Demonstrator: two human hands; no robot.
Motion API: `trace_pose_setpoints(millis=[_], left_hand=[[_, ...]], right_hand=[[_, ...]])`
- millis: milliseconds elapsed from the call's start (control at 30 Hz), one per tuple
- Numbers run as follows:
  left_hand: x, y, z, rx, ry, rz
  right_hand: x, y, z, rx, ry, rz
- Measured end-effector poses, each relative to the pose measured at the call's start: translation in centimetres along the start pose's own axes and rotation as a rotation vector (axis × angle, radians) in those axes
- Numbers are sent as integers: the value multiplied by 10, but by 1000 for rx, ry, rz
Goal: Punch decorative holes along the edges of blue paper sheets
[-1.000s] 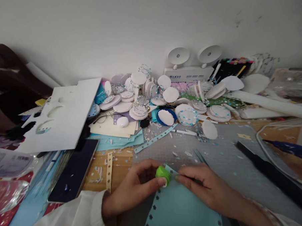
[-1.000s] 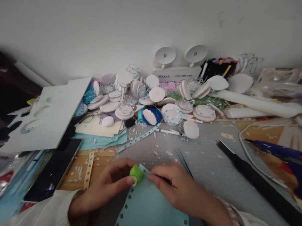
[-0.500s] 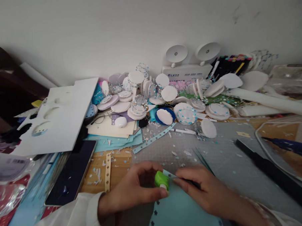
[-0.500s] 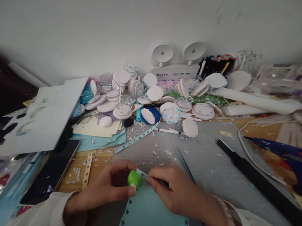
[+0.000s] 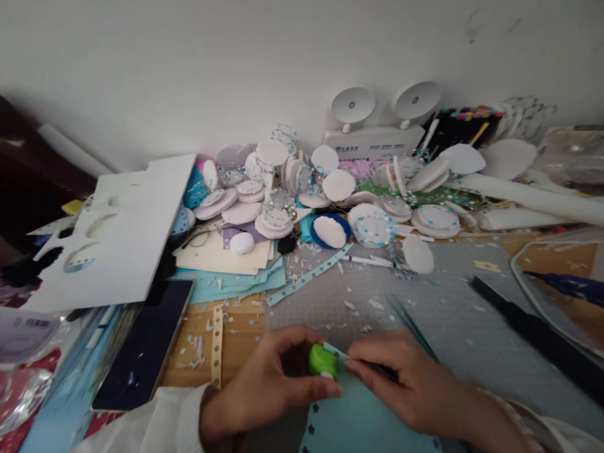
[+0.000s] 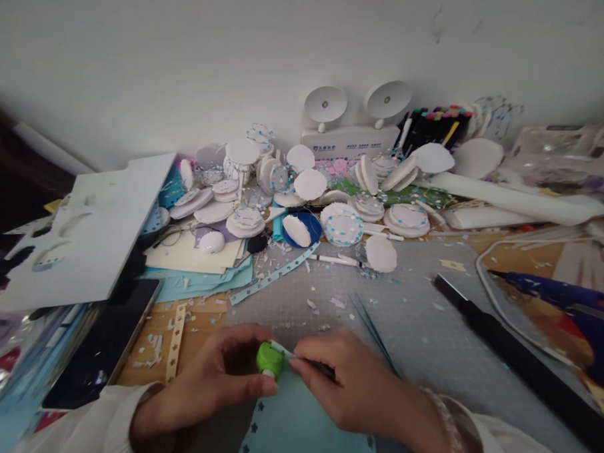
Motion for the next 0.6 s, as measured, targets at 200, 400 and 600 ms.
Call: trace_pose_setpoints(millis=[200, 400, 600], left_hand=[[-4, -3, 7, 55, 210, 85], [-7, -6, 8, 144, 329, 132], [-4, -9, 5, 202, 394, 150]], right_hand=[[-2, 1, -1, 24, -14, 35], [-5, 2, 3, 44, 184, 124], [7, 1, 2, 67, 177, 122]])
Point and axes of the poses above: each hand's wrist, its own y-axis towards the middle knuckle, its own x-axis out of the palm, z = x × y, the point moved 6 cm from there along y, towards the middle knuckle, and after that the axes turned 8 degrees about x, right-handed, at the moved point
